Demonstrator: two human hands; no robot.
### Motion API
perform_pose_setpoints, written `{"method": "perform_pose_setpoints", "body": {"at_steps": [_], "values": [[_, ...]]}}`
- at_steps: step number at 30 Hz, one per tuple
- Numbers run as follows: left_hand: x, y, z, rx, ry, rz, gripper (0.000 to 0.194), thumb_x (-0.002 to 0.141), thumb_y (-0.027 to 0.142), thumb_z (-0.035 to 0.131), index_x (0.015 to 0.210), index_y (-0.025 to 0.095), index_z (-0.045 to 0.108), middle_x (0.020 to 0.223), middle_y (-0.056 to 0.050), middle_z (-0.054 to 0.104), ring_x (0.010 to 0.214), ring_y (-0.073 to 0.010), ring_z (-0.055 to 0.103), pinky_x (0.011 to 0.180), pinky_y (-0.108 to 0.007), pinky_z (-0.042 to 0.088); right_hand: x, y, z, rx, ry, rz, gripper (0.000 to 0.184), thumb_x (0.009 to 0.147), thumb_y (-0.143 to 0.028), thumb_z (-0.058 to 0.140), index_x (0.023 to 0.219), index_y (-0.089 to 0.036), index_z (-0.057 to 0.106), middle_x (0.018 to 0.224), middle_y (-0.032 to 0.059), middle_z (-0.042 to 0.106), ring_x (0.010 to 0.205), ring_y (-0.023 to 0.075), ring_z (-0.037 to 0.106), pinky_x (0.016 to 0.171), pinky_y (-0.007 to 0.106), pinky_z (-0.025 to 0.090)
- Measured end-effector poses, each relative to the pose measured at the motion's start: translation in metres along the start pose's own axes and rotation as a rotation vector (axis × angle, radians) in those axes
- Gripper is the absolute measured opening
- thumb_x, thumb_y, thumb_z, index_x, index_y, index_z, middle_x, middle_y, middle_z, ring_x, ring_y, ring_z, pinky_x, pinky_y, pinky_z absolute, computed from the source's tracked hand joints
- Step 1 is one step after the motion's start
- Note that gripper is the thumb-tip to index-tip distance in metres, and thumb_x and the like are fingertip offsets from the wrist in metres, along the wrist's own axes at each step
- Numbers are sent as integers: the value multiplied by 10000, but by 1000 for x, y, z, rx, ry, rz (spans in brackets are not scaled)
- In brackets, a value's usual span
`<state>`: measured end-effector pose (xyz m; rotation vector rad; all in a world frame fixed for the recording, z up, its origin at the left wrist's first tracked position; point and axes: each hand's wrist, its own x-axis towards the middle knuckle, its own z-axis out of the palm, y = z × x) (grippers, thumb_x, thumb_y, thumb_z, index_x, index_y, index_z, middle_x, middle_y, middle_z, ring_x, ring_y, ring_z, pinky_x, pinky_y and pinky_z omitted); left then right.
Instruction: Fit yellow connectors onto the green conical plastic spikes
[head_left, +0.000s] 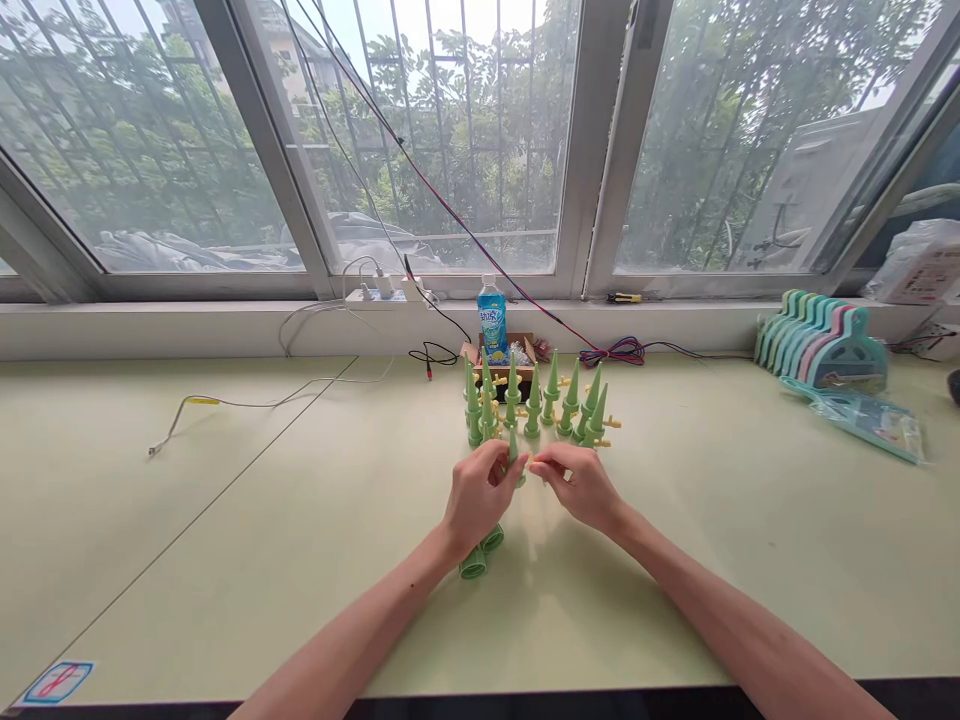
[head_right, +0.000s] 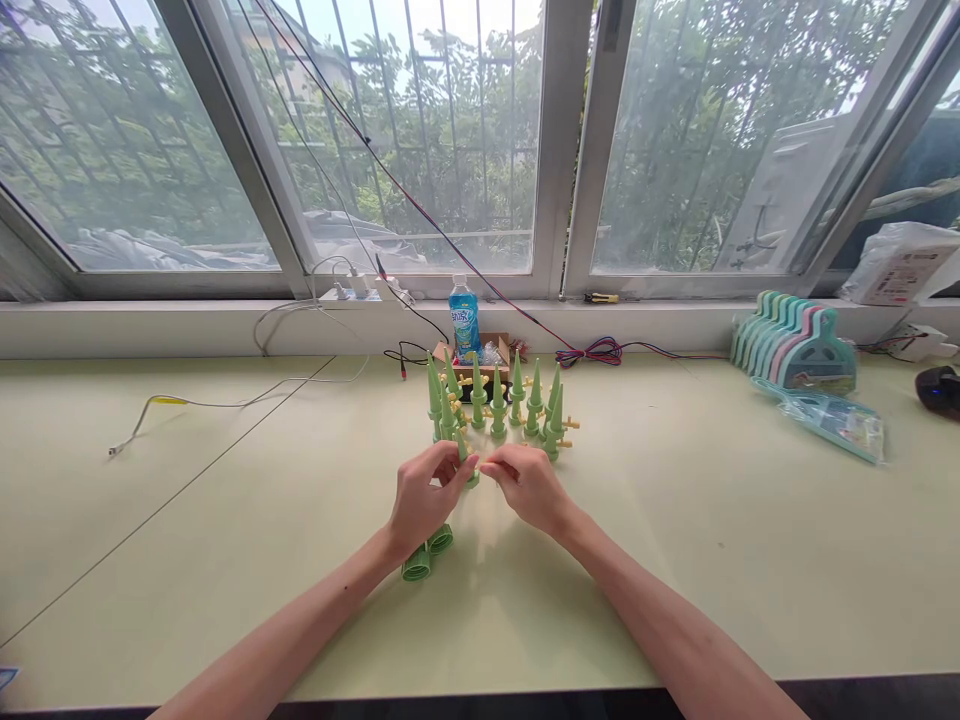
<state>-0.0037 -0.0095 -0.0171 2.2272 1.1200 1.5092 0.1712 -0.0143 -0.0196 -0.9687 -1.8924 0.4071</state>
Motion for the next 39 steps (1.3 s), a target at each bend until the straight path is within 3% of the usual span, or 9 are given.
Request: {"method": "perform_pose_setpoints", "body": {"at_steps": [5, 13, 21, 28, 34, 39], "values": [[0, 2, -1, 1, -10, 43, 189, 888, 292, 580, 748, 175, 532, 621, 31, 495, 523, -74, 433, 501, -186, 415, 0, 0, -1, -52, -36, -6, 385, 962, -317, 451, 611, -172, 514, 539, -24, 426, 515, 105, 339, 504, 235, 297], [2, 2, -3, 5, -67, 79, 164, 918, 291, 539, 806, 172, 554, 672, 13, 512, 545, -75, 451, 521, -192, 433, -1, 0, 1, -59, -38, 23, 470, 999, -354, 350, 563, -191, 412, 508, -28, 403, 468, 98, 338, 492, 243, 290], [2, 6, -5, -134, -66, 57, 152, 952, 273, 459, 982, 178, 575, 877, -43, 586, 664, -93, 580, 556, -193, 511, 0, -2, -3, -8, 70, 76, 418, 995, -367, 368, 628, -186, 453, 539, -36, 390, 486, 101, 339, 499, 244, 295], [5, 10, -7, -91, 15, -43, 273, 953, 296, 455, 727, 163, 532, 658, -5, 528, 584, -96, 490, 559, -202, 468, 0, -7, -7, 64, 157, 55, 327, 978, -364, 418, 710, -188, 484, 611, -22, 440, 534, 111, 380, 516, 237, 343], [5, 9, -6, -57, -84, -40, 287, 946, 338, 472, 746, 159, 571, 608, 10, 502, 525, -90, 407, 486, -205, 356, 0, -7, -6, 101, 144, 20, 261, 972, -343, 432, 769, -193, 500, 656, -11, 467, 576, 122, 419, 557, 241, 398], [5, 9, -4, -43, -141, -23, 356, 927, 352, 501, 625, 171, 450, 549, 43, 380, 492, -80, 309, 464, -213, 291, -1, -6, -3, 109, 116, 32, 256, 974, -330, 422, 776, -193, 507, 662, -6, 479, 578, 122, 420, 560, 241, 397]]}}
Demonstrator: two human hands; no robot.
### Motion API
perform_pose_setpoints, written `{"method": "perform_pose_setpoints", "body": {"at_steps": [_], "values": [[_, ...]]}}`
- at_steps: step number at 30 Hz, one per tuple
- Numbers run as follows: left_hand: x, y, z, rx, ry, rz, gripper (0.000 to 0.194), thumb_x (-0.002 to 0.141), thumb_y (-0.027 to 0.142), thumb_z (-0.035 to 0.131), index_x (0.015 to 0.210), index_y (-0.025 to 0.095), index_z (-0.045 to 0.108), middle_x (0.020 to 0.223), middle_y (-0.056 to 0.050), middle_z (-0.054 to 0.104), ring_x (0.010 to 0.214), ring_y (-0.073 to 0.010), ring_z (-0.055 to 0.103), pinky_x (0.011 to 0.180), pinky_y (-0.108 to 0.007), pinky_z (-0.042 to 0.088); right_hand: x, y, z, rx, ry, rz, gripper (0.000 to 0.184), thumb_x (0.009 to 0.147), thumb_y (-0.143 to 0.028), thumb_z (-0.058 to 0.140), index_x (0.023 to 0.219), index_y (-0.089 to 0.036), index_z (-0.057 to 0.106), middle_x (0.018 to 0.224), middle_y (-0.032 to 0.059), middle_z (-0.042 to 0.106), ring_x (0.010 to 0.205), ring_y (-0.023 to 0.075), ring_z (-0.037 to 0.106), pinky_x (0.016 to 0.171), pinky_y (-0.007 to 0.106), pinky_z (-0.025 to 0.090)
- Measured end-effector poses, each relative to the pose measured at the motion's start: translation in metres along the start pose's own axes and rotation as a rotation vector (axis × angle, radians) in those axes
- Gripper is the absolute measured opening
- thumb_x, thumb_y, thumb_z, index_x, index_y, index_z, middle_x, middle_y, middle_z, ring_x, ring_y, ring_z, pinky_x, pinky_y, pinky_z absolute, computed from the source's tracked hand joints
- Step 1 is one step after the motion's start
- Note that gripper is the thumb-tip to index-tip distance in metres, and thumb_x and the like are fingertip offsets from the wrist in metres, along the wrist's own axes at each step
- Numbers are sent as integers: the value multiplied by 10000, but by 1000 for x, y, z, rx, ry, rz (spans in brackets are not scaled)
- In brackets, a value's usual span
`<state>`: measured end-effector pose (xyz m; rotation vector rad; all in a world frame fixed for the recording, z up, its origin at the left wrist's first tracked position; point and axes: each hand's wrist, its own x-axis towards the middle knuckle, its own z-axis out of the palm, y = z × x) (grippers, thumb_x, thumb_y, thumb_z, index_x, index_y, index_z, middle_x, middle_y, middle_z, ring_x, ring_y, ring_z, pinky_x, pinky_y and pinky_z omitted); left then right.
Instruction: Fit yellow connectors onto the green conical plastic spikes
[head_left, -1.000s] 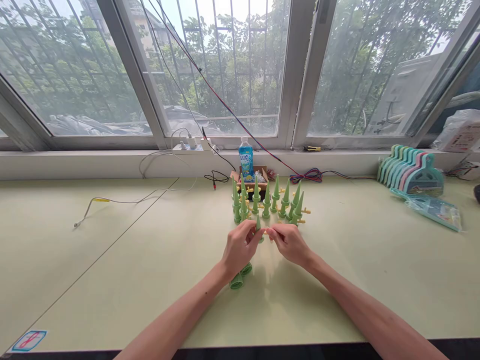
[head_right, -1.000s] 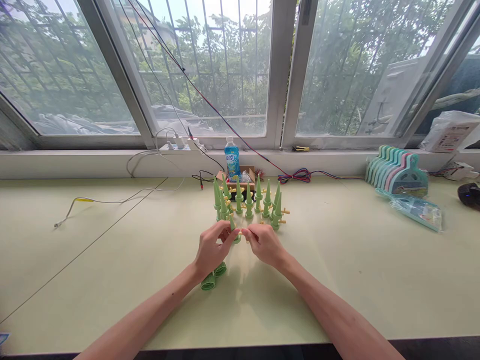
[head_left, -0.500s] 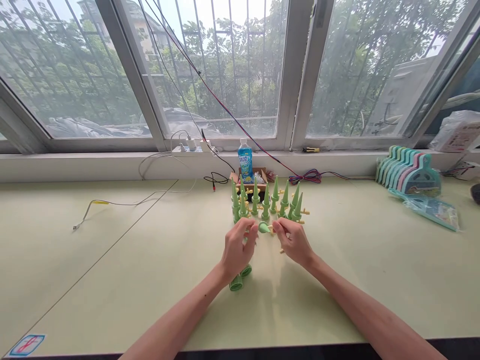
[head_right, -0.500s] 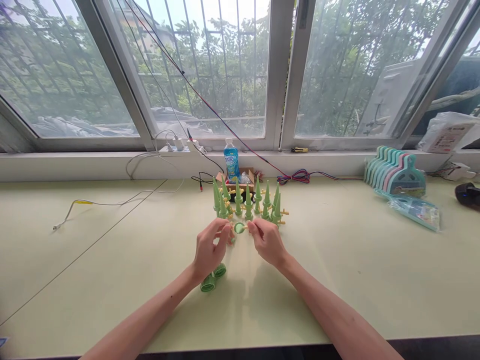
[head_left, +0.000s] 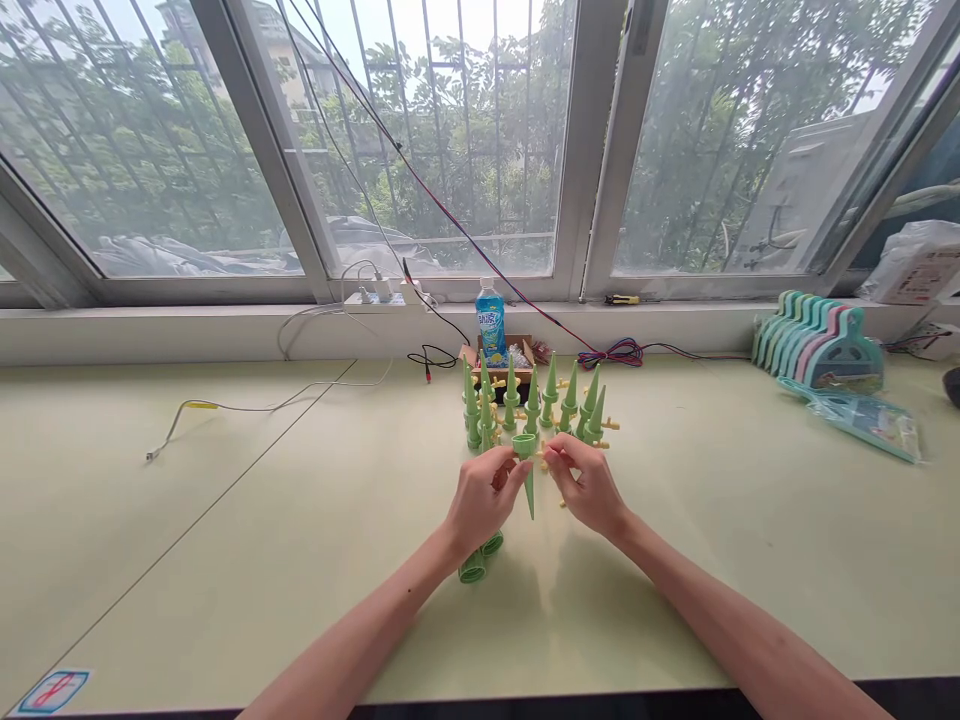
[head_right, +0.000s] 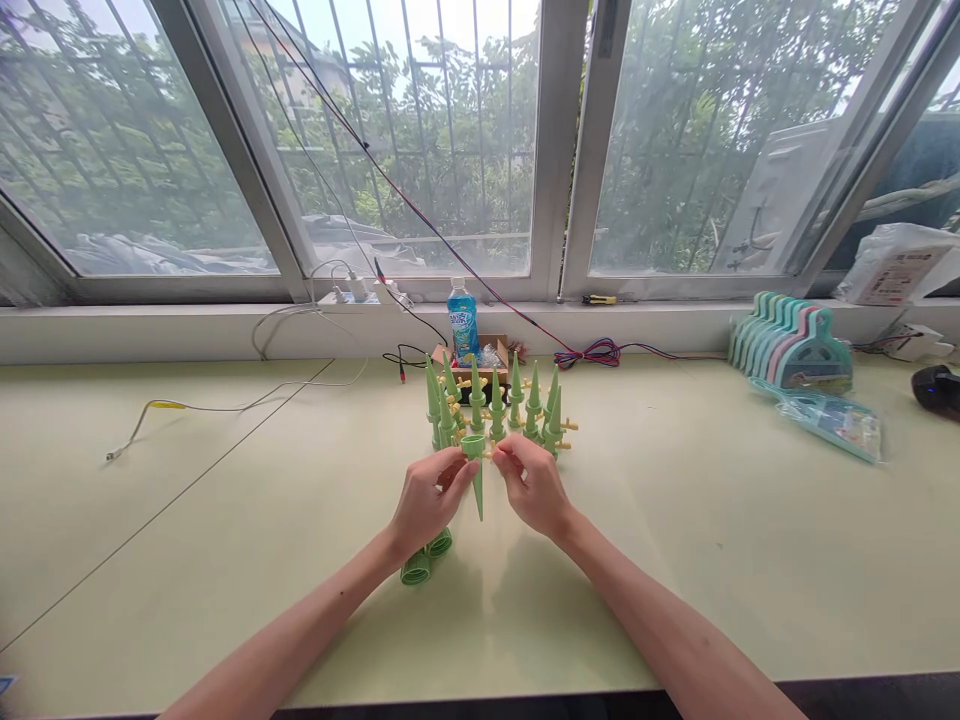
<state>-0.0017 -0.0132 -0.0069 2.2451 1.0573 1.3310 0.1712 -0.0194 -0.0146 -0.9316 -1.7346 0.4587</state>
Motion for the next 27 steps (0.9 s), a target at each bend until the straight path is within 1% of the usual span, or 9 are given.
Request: {"method": "perform_pose_setpoints", "body": {"at_steps": [2, 5, 9, 14, 18, 22, 25, 27], "values": [[0, -1, 0, -10, -13, -9, 350, 920, 360, 511, 631, 170, 460, 557, 42, 387, 498, -80, 311, 465, -213, 293, 0, 1, 0, -6, -5, 11, 274, 976, -334, 415, 758, -192, 500, 650, -9, 474, 560, 117, 408, 540, 237, 379], [-1, -1, 1, -19, -31, -25, 321, 917, 367, 517, 670, 163, 515, 576, 32, 429, 515, -85, 336, 477, -213, 314, 0, 1, -1, -17, -12, 22, 299, 979, -341, 405, 732, -192, 486, 613, -21, 448, 528, 110, 380, 502, 231, 338], [-1, 0, 0, -11, -38, 15, 283, 920, 343, 522, 705, 165, 570, 600, 20, 465, 537, -91, 343, 493, -218, 326, 0, 2, -1, -31, -20, 19, 357, 988, -357, 378, 680, -193, 455, 569, -32, 404, 500, 105, 346, 482, 237, 299], [0, 1, -2, 13, -22, 74, 294, 918, 339, 525, 691, 175, 612, 586, 9, 471, 526, -99, 354, 485, -230, 332, 0, 1, 1, -24, -32, 17, 448, 1006, -409, 314, 613, -201, 375, 554, -25, 391, 485, 102, 351, 477, 246, 302], [0, 0, -1, 24, -11, 88, 272, 911, 337, 545, 709, 177, 630, 611, 3, 500, 531, -99, 371, 496, -229, 350, 0, 2, 3, -26, -32, 32, 475, 1006, -439, 301, 592, -208, 318, 512, -32, 362, 455, 98, 330, 453, 246, 286], [-1, 0, 1, 4, -6, 57, 244, 908, 332, 549, 735, 173, 615, 641, 4, 533, 537, -93, 413, 504, -215, 374, 0, 3, 3, 7, -8, 61, 452, 1004, -430, 318, 613, -205, 353, 539, -30, 377, 474, 100, 346, 462, 241, 305], [-2, -1, 2, -52, 3, -12, 176, 909, 337, 543, 899, 183, 628, 674, 11, 554, 517, -81, 434, 486, -197, 380, 0, 3, 2, 50, 9, 79, 407, 1001, -403, 348, 653, -201, 410, 563, -27, 410, 487, 104, 365, 473, 238, 323], [-2, -1, 3, -102, 23, -72, 177, 915, 341, 530, 957, 185, 600, 669, 24, 543, 489, -70, 437, 464, -187, 371, 0, 2, 0, 75, 17, 91, 368, 996, -394, 367, 688, -203, 434, 565, -30, 420, 478, 105, 368, 465, 237, 321]]}}
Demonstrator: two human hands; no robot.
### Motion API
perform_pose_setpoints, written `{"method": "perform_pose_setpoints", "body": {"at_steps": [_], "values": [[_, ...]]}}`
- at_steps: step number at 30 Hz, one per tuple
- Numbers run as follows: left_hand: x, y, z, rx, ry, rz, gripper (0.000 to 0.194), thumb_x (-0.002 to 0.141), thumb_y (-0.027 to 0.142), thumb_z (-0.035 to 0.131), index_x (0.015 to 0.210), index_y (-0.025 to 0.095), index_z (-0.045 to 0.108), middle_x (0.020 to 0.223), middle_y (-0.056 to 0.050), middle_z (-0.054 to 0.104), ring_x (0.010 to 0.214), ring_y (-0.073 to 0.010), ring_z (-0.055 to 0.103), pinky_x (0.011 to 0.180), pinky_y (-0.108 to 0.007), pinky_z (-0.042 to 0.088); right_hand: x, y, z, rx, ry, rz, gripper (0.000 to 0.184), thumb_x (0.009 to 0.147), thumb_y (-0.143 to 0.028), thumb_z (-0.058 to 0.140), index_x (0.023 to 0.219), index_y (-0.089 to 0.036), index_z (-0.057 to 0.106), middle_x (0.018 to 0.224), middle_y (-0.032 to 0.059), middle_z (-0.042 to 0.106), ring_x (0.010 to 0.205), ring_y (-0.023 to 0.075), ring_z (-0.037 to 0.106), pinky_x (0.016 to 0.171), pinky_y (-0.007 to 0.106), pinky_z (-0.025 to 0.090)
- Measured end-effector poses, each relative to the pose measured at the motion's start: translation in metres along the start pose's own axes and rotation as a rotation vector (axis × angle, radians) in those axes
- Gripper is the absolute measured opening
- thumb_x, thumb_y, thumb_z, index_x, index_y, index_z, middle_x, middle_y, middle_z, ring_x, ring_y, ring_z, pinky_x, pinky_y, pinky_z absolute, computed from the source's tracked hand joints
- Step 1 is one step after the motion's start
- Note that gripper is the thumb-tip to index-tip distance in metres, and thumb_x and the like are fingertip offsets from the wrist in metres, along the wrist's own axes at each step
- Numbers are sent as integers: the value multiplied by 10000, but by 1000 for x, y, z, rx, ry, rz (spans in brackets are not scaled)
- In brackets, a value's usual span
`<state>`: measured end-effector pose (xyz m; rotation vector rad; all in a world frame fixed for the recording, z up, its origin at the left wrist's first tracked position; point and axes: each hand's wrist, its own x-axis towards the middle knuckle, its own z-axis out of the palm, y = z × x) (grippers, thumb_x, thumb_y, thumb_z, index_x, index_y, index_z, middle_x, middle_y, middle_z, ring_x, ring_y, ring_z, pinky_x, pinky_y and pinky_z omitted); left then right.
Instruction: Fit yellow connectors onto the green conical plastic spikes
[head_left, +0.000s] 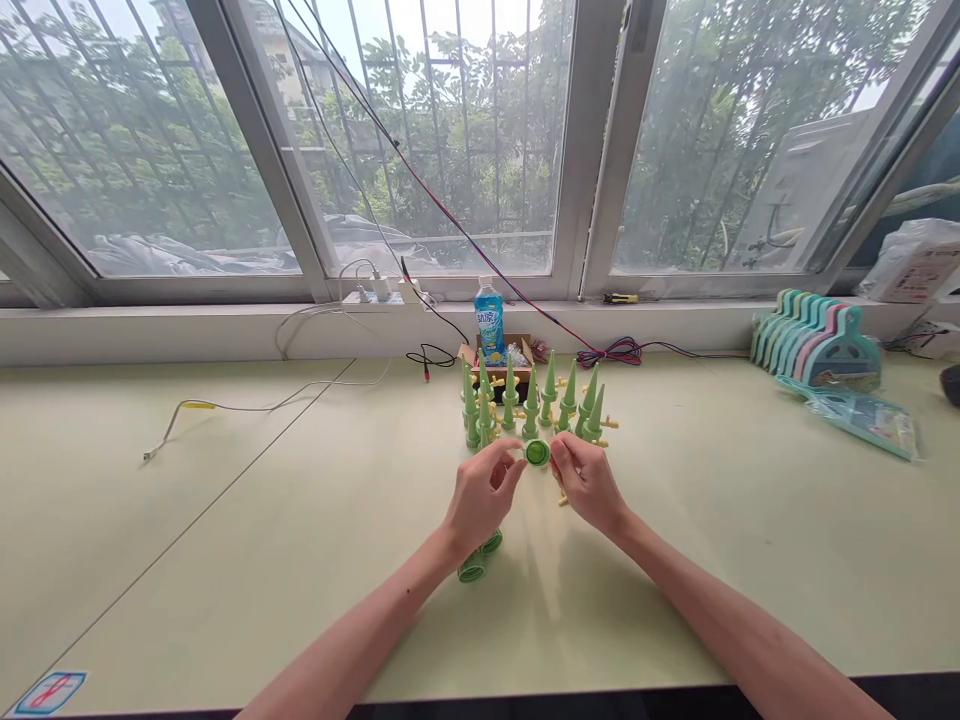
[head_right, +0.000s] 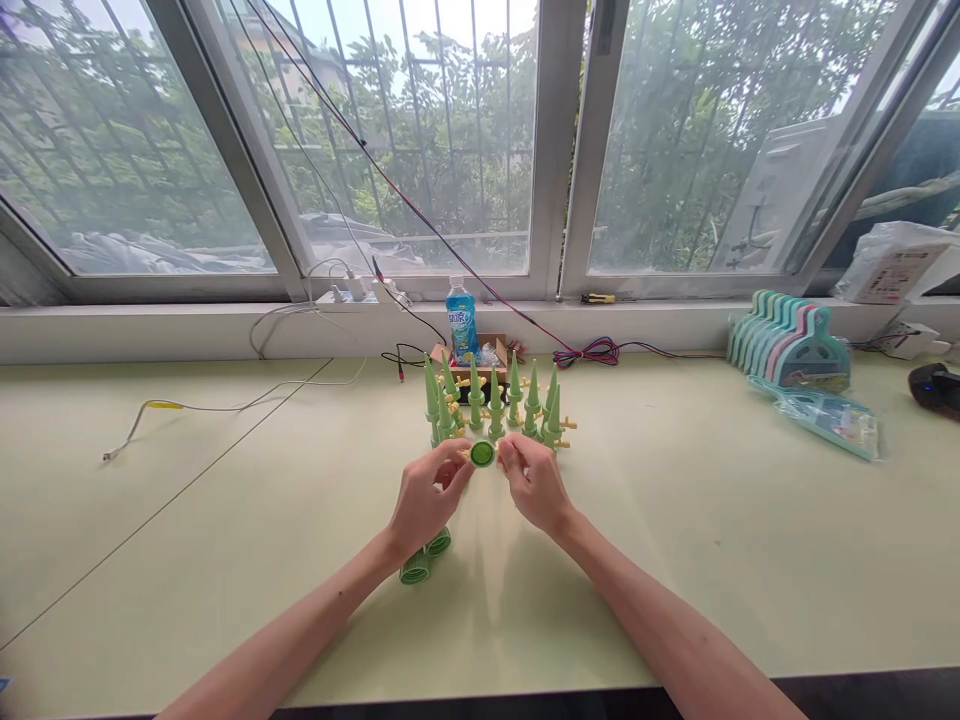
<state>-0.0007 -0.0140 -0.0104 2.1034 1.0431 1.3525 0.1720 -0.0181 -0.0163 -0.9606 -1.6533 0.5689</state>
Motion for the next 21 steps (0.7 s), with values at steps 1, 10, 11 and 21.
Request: {"method": "perform_pose_setpoints", "body": {"at_steps": [1, 10, 11, 21], "values": [[0, 0, 0, -25, 8, -25, 176, 918, 345, 523, 942, 182, 585, 663, 29, 534, 481, -67, 441, 457, -184, 367, 0, 0, -1, 10, 2, 7, 346, 992, -394, 376, 710, -205, 442, 565, -33, 421, 471, 105, 370, 460, 236, 319], [1, 4, -3, -175, -79, -110, 268, 935, 386, 487, 819, 156, 562, 596, 30, 461, 439, -60, 372, 408, -195, 289, 1, -5, -1, 16, -25, -8, 257, 976, -361, 419, 778, -203, 466, 609, -27, 449, 492, 106, 406, 464, 231, 347], [1, 4, -2, -171, -89, -99, 247, 926, 380, 507, 843, 155, 567, 609, 27, 467, 450, -60, 370, 412, -195, 286, 1, -5, -1, 10, -30, -14, 254, 976, -352, 420, 777, -201, 469, 621, -24, 454, 502, 106, 412, 473, 231, 352], [0, 2, -2, -96, -114, -30, 233, 902, 359, 555, 814, 144, 572, 677, 5, 468, 541, -76, 403, 476, -195, 359, 0, 2, -1, -38, -43, -14, 323, 981, -342, 401, 695, -194, 422, 580, -37, 382, 506, 98, 336, 481, 233, 295]]}}
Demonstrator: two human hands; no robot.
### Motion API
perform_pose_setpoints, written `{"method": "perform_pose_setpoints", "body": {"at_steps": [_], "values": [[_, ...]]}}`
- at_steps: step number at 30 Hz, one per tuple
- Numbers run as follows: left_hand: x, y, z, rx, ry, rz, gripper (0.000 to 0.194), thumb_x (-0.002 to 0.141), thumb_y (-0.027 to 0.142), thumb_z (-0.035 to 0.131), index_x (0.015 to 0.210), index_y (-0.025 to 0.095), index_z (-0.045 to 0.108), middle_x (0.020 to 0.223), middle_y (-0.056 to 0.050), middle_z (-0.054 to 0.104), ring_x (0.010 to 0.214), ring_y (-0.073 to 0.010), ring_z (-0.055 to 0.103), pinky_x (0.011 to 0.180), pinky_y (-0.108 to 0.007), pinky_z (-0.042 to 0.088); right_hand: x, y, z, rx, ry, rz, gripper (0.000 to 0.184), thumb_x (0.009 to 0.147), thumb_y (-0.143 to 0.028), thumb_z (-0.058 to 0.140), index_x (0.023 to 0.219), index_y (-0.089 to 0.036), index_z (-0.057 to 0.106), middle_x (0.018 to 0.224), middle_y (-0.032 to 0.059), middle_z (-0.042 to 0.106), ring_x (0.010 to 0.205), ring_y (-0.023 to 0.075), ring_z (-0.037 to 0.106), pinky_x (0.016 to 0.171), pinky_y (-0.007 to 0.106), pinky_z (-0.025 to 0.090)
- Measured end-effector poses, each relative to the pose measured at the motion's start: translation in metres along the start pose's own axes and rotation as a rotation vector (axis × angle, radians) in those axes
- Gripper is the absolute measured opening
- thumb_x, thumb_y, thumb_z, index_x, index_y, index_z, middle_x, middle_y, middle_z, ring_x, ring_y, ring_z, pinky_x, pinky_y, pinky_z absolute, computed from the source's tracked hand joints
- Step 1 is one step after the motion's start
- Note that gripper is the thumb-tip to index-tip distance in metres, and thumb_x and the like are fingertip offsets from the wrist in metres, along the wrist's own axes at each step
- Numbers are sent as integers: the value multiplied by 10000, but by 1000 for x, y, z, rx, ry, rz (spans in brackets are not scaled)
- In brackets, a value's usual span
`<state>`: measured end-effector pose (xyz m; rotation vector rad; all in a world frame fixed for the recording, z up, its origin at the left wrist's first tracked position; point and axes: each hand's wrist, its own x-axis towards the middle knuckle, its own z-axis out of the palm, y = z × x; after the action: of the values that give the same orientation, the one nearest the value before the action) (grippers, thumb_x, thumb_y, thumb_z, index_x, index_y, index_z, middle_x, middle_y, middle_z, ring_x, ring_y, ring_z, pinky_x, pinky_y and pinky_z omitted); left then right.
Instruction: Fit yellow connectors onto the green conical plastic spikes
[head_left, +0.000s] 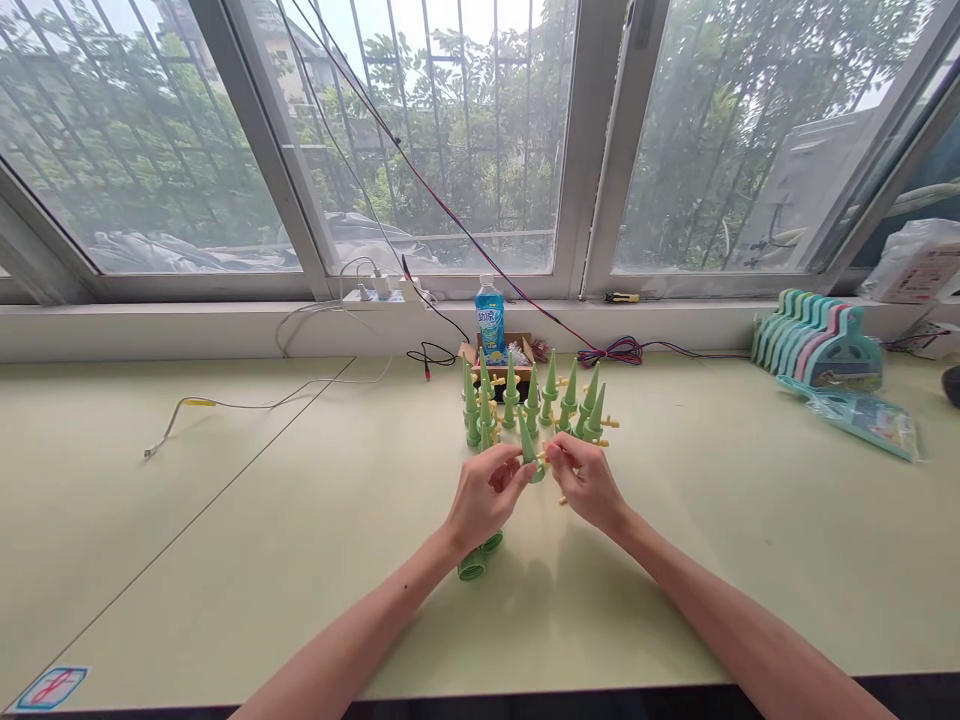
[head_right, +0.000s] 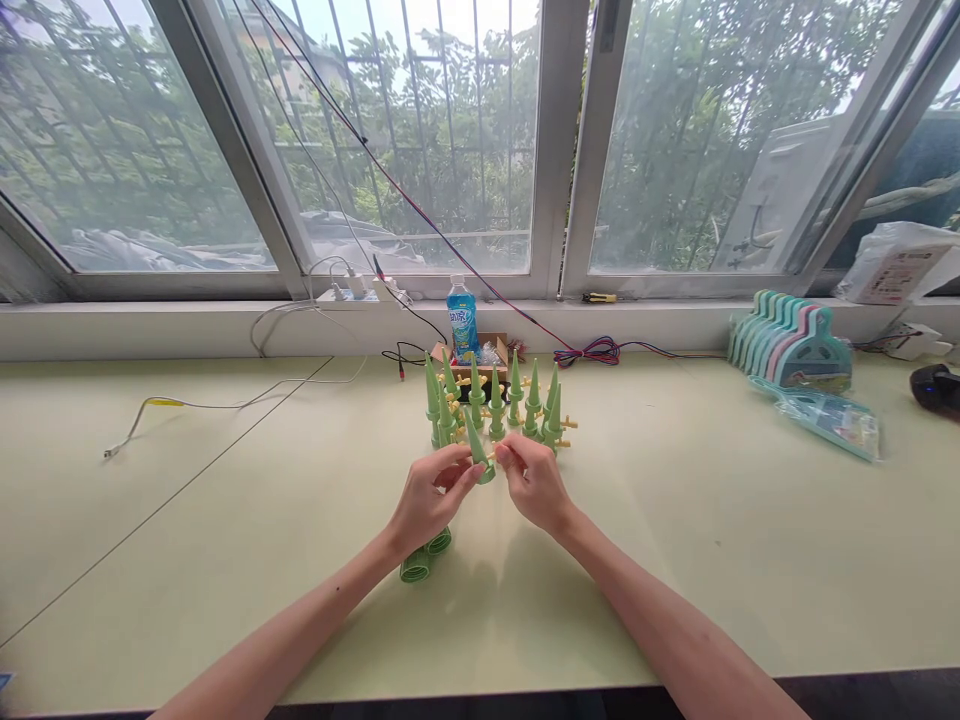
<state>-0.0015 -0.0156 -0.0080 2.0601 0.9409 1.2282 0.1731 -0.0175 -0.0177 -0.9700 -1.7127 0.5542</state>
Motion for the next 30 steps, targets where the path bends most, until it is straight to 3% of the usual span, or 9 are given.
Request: {"method": "perform_pose_setpoints", "body": {"at_steps": [5, 10, 17, 22, 26, 30], "values": [[0, 0, 1, 109, 13, 83, 175, 906, 310, 561, 858, 161, 638, 649, 21, 434, 538, -78, 364, 474, -194, 333, 0, 3, 3, -35, 5, 0, 407, 988, -369, 363, 619, -201, 325, 551, -43, 329, 492, 94, 291, 473, 244, 251], [-1, -5, 1, 181, 41, 139, 187, 916, 273, 555, 1039, 205, 679, 675, 25, 448, 532, -72, 361, 515, -201, 353, 1, 2, 4, -57, -1, 22, 443, 994, -388, 337, 594, -200, 306, 521, -46, 301, 470, 91, 282, 471, 253, 234], [-2, -1, 4, 100, 87, 62, 211, 899, 258, 561, 1104, 205, 554, 722, 38, 499, 491, -53, 399, 489, -183, 364, 0, 1, 6, 8, 18, 67, 404, 996, -403, 347, 647, -201, 370, 557, -38, 370, 489, 99, 326, 479, 240, 282], [-2, 2, 3, 23, 95, -5, 127, 907, 298, 539, 939, 180, 507, 697, 40, 513, 474, -50, 428, 455, -171, 342, 0, 1, 3, 71, 54, 86, 349, 990, -403, 382, 704, -205, 400, 582, -43, 381, 491, 99, 320, 471, 234, 284], [0, 2, 1, 20, 95, -35, 243, 942, 339, 473, 818, 154, 570, 628, 24, 498, 489, -64, 406, 458, -182, 333, 0, -2, 1, 79, 39, 62, 311, 982, -396, 410, 744, -199, 447, 606, -37, 400, 504, 100, 337, 478, 234, 289], [0, 1, 1, 21, 70, -46, 271, 918, 367, 518, 784, 140, 581, 603, 17, 494, 501, -74, 396, 467, -192, 339, 0, -5, 1, 57, 0, 39, 308, 976, -394, 424, 750, -190, 478, 647, -16, 451, 546, 107, 386, 508, 235, 323]]}}
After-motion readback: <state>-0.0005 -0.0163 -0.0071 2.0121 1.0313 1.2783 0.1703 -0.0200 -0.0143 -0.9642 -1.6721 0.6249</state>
